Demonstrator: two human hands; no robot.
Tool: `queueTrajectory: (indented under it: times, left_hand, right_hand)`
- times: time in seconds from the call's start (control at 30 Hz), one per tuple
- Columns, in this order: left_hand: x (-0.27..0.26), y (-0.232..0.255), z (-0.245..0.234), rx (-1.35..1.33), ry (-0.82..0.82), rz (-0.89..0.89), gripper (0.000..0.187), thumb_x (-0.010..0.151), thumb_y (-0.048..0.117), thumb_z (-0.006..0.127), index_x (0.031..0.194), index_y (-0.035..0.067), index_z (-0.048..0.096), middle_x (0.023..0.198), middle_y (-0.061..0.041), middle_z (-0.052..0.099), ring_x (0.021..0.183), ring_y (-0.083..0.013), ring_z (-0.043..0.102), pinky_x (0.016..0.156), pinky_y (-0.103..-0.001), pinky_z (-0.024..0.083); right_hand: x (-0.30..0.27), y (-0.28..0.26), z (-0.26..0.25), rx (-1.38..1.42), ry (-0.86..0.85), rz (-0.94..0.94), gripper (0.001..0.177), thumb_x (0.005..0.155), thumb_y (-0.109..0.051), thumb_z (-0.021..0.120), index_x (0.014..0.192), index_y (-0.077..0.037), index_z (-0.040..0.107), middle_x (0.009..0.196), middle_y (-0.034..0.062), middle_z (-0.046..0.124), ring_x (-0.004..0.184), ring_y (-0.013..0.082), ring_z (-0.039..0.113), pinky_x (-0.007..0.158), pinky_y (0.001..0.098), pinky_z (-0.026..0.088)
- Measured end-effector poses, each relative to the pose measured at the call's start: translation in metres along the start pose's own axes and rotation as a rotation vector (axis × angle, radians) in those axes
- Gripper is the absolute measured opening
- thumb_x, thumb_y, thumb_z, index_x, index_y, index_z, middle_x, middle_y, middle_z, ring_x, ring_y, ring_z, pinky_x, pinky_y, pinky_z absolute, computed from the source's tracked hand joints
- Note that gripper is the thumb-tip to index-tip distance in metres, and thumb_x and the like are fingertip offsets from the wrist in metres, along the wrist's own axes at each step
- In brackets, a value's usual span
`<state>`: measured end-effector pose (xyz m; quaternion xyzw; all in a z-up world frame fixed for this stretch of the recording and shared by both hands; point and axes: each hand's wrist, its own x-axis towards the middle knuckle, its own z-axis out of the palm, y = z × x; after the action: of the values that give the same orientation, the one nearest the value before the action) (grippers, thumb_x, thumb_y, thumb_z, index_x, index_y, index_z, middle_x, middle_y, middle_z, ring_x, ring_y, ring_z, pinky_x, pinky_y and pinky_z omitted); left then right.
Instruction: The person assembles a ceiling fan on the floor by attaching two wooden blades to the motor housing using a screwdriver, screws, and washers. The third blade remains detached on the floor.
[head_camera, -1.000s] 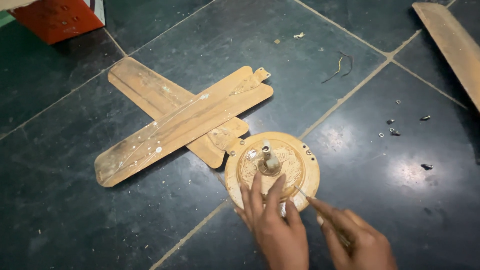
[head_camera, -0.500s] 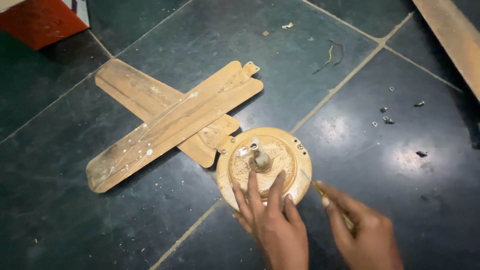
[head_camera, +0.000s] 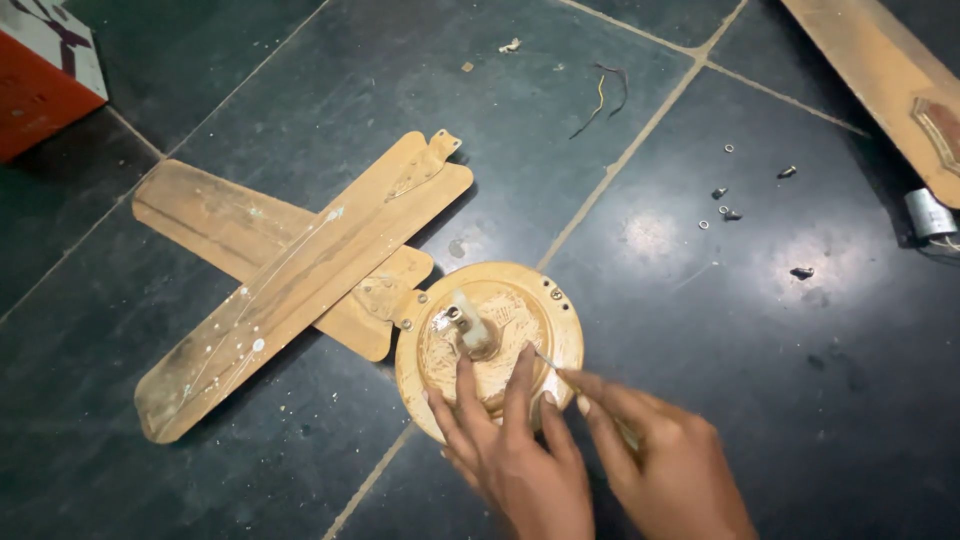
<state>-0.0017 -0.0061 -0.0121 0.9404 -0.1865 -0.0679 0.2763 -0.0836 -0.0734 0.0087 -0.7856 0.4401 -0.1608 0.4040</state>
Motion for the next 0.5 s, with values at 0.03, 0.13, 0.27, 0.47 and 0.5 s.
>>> queueTrajectory:
  times: [0.03,0.13,0.27,0.47,0.5]
  left_hand:
    - [0.0,0.0,0.0,-0.002,0.006,0.005,0.053,0.08,0.022,0.072,0.13,0.041,0.073,0.163,-0.007,0.033,0.155,-0.0434,0.01,0.108,-0.075,0.015]
    - [-0.001,-0.001,-0.001,0.002,-0.017,-0.009,0.053,0.08,0.023,0.073,0.13,0.041,0.073,0.164,-0.007,0.033,0.155,-0.0426,0.009,0.109,-0.074,0.014]
    - [-0.001,0.0,-0.003,-0.016,-0.043,-0.021,0.055,0.081,0.022,0.073,0.132,0.041,0.072,0.163,-0.007,0.033,0.155,-0.0423,0.009,0.109,-0.074,0.014]
    - [0.001,0.002,-0.008,-0.013,-0.052,-0.022,0.052,0.082,0.022,0.073,0.131,0.04,0.072,0.164,-0.006,0.033,0.156,-0.0434,0.008,0.108,-0.074,0.013]
    - [0.0,0.001,-0.009,-0.028,-0.045,-0.016,0.054,0.081,0.021,0.073,0.132,0.04,0.072,0.164,-0.005,0.034,0.156,-0.0434,0.009,0.109,-0.073,0.013]
  right_hand:
    - [-0.003,-0.001,-0.001,-0.04,-0.004,-0.008,0.041,0.084,-0.015,0.07,0.123,-0.023,0.077,0.107,0.012,0.08,0.089,0.0262,0.08,0.076,0.0378,0.062]
    - [-0.006,0.001,-0.003,-0.092,0.001,-0.023,0.04,0.084,-0.017,0.072,0.123,-0.024,0.077,0.106,0.012,0.08,0.086,0.0266,0.08,0.074,0.0392,0.062]
    - [-0.001,0.007,0.003,-0.016,0.041,-0.062,0.035,0.086,-0.014,0.069,0.119,-0.021,0.076,0.102,0.012,0.08,0.088,0.0259,0.08,0.073,0.0383,0.062]
    - [-0.012,0.003,0.002,-0.198,-0.092,-0.025,0.042,0.093,-0.023,0.071,0.134,-0.031,0.075,0.095,0.0041,0.082,0.083,0.0181,0.081,0.078,0.035,0.063]
    - [-0.012,0.004,0.002,-0.18,-0.06,-0.036,0.042,0.09,-0.021,0.072,0.131,-0.03,0.075,0.097,0.0064,0.082,0.079,0.0196,0.081,0.074,0.0366,0.062]
